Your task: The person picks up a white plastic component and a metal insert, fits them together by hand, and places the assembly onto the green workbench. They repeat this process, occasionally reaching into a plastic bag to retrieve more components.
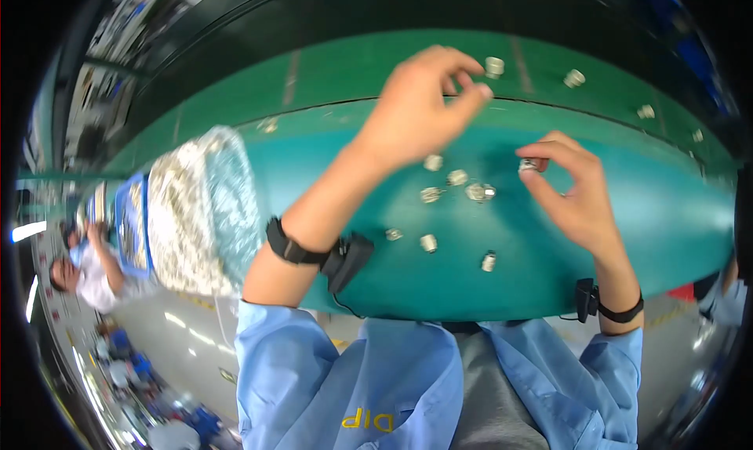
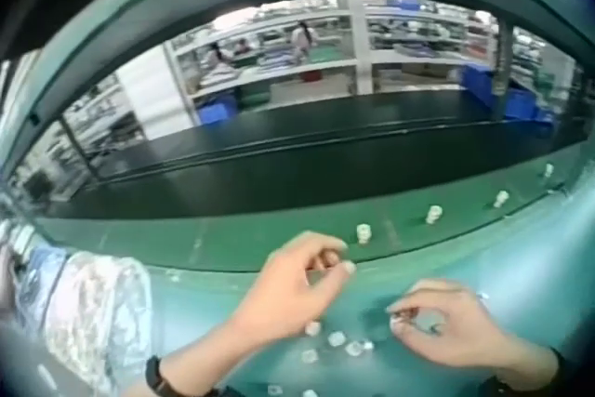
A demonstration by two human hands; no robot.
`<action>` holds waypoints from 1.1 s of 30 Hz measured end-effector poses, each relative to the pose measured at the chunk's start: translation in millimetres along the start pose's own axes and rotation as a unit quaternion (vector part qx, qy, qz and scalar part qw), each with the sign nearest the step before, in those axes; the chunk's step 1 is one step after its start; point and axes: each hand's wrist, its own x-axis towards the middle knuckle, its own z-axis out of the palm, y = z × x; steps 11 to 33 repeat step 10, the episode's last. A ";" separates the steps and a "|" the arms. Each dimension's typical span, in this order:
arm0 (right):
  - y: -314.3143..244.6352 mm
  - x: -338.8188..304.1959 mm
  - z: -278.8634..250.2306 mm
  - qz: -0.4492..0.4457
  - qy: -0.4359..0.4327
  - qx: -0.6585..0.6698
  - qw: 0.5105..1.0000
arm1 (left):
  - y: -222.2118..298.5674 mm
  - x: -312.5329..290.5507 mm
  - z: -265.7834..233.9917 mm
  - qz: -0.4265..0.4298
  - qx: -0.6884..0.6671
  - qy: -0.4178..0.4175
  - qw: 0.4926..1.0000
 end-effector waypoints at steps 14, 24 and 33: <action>-144.7 61.1 142.3 -0.348 -0.154 0.076 0.922 | 28.9 -261.0 -67.8 -0.157 -0.351 0.212 0.898; -144.7 61.1 142.3 -0.348 -0.154 0.076 0.922 | 28.9 -261.0 -67.8 -0.157 -0.351 0.212 0.898; -144.7 61.1 142.3 -0.348 -0.154 0.076 0.922 | 28.9 -261.0 -67.8 -0.157 -0.351 0.212 0.898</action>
